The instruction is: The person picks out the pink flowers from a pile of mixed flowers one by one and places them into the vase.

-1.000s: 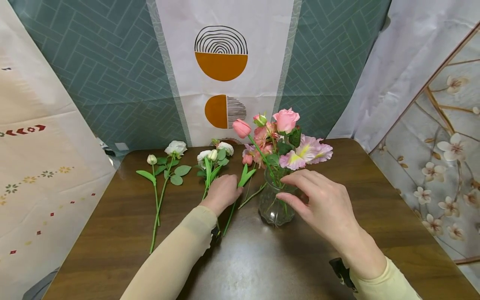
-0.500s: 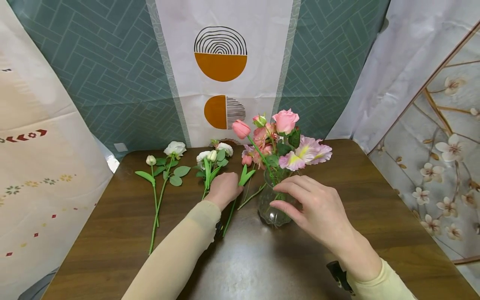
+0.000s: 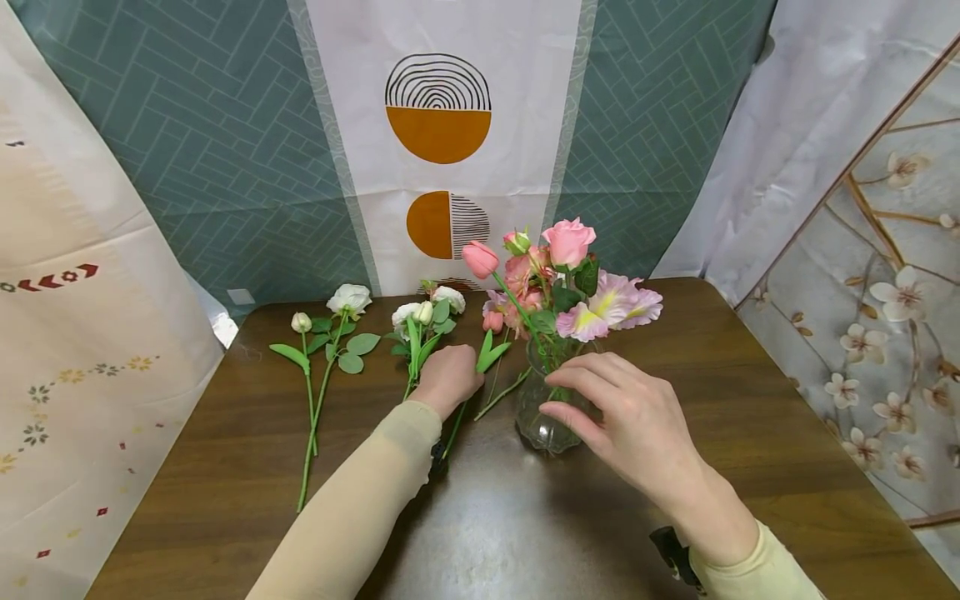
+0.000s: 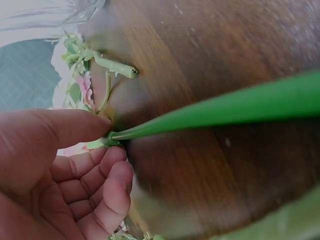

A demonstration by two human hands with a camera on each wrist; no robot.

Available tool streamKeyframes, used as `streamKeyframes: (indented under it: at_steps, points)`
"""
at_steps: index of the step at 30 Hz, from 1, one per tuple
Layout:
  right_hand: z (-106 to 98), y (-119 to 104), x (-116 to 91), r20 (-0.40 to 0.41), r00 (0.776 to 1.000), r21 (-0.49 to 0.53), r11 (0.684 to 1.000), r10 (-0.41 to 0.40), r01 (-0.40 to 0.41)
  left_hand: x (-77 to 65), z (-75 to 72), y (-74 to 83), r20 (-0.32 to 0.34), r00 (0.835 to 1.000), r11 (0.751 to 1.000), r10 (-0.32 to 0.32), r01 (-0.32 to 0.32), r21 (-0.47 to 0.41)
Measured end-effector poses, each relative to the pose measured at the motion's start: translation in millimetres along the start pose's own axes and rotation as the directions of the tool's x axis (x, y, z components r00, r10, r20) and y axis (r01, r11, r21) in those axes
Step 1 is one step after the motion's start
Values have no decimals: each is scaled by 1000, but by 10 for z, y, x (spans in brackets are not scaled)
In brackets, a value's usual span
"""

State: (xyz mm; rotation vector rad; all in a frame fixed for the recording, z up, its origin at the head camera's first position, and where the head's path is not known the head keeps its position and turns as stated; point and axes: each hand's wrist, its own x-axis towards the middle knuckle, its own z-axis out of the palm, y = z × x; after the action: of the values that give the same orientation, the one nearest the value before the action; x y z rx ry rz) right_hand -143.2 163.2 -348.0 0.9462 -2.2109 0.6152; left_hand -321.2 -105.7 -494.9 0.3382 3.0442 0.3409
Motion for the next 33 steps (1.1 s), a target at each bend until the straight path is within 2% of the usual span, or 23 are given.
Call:
streamKeyframes:
  at_steps: [2, 4, 10, 13, 18, 21, 25, 26, 28, 29, 30, 32, 33]
  points:
    - [2, -1, -8, -2, 1000, -4, 1000, 10, -10, 46, 65, -51, -8, 1000, 1000, 6, -6, 10]
    - [2, 0, -16, -6, 1000, -6, 1000, 19, -19, 47, 67, -63, -6, 1000, 1000, -2, 2, 11]
    - [17, 24, -43, -40, 999, 3, 999, 32, -32, 4, 31, -81, 6, 1000, 999, -17, 17, -27]
    - [25, 34, -51, -58, 998, 5, 1000, 27, -27, -26, 9, -91, -6, 1000, 999, 4, -4, -54]
    - [24, 42, -43, -71, 997, 1, 1000, 20, -20, -83, -39, -129, -60, 996, 988, 62, -70, -137]
    - [21, 46, -39, -69, 997, -5, 1000, 21, -21, -36, 24, -215, -114, 990, 981, 83, -101, -166]
    - [21, 58, -39, -67, 997, -12, 999, 29, -30, 28, 122, -333, -179, 981, 969, 72, -112, -221]
    - [22, 61, -39, -67, 997, -16, 999, 32, -33, -69, 20, -279, -193, 979, 967, 69, -114, -229]
    - [21, 68, -43, -68, 997, -19, 999, 39, -40, -168, -85, -227, -213, 975, 958, 64, -120, -259]
    - [21, 72, -47, -69, 997, -22, 999, 43, -45, -247, -183, -168, -208, 976, 955, 56, -114, -274]
    - [20, 75, -51, -70, 996, -23, 999, 48, -49, -311, -242, -138, -228, 971, 951, 67, -131, -279]
    - [20, 81, -63, -74, 995, -22, 998, 59, -61, -492, -470, 2, -221, 974, 943, 54, -123, -309]
    - [20, 85, -69, -78, 995, -21, 997, 68, -70, -498, -493, 12, -216, 975, 938, 45, -116, -328]
